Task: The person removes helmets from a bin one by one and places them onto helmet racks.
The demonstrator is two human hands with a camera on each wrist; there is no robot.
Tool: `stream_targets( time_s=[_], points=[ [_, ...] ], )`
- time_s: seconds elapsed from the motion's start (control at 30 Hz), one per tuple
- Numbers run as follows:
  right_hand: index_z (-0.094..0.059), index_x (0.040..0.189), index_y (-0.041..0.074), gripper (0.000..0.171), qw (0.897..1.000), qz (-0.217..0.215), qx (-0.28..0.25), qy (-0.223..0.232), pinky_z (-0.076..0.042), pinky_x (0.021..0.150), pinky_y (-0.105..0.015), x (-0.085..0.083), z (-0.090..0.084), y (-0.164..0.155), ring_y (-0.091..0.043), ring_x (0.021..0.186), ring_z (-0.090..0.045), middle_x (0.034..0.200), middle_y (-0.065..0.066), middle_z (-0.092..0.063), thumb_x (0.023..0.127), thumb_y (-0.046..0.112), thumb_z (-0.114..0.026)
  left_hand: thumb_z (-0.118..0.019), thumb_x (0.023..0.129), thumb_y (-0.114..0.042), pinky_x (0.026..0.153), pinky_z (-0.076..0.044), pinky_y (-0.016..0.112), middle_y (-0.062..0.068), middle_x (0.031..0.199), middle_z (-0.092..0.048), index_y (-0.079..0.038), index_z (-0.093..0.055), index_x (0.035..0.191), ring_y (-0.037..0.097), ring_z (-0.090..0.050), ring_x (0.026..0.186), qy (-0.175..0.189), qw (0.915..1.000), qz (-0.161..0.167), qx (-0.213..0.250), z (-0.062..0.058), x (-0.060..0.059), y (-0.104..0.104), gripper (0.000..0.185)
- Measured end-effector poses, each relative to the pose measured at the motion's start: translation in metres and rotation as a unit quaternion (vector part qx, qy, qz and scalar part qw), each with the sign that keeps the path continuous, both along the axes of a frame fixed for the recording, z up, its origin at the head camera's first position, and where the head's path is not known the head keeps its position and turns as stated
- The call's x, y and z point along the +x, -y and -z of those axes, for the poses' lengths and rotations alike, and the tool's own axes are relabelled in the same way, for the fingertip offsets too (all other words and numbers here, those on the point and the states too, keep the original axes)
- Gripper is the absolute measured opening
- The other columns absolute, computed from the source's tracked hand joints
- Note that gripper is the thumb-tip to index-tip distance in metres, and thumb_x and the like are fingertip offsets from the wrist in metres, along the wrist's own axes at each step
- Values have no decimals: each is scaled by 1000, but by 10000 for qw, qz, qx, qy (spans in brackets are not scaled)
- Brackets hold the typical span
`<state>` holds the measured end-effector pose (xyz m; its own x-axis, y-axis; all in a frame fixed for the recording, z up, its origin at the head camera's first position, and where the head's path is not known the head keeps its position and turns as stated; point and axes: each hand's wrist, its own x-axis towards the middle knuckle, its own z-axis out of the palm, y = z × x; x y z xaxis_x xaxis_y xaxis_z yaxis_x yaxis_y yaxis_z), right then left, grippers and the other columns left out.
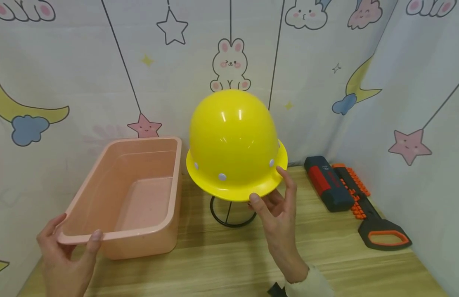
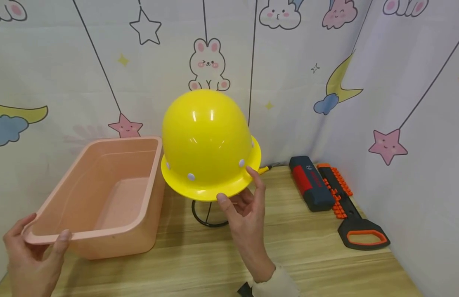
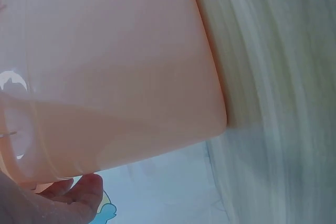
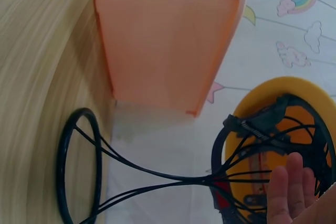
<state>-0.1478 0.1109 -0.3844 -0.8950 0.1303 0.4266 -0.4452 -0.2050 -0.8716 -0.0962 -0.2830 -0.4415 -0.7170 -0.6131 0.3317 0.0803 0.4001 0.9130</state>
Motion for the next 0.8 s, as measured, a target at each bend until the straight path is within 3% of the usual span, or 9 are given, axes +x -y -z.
stream_targets(
  time_s=[0.2,0.33,0.5,0.8],
  points=[
    [-30,165,22,79,9998,-214,18,-54,-66,97,-40,0,0,-1,-16,104,-76,136,-12,-69,99,-7,-64,-81,89,-7,96,-46,1,1,142,-61,-30,-40,161,-9,-62,114,-188,9997,-8,-123,-2,1,-1,85],
    [-32,163,17,77,9996,-147,215,-147,-67,94,-36,-2,1,-1,-15,98,-75,128,-10,-70,98,-8,-64,-82,89,-8,97,-45,0,5,143,-61,-32,-41,160,-10,-62,113,-156,9997,-51,-169,-2,1,0,85],
    [-36,160,13,73,9991,67,360,-222,-67,88,-31,-3,3,-1,-15,96,-75,120,-6,-74,97,-8,-66,-82,90,-10,100,-44,0,9,147,-58,-33,-40,161,-10,-60,116,-54,9999,-42,-148,0,0,1,85],
    [-53,146,3,63,9934,803,615,-540,-66,91,-28,-5,1,-1,-11,97,-80,108,6,-83,90,-8,-78,-80,92,-13,98,-44,-1,15,154,-54,-36,-40,160,-10,-59,117,100,9999,-27,-63,2,0,2,83]
  ],
)
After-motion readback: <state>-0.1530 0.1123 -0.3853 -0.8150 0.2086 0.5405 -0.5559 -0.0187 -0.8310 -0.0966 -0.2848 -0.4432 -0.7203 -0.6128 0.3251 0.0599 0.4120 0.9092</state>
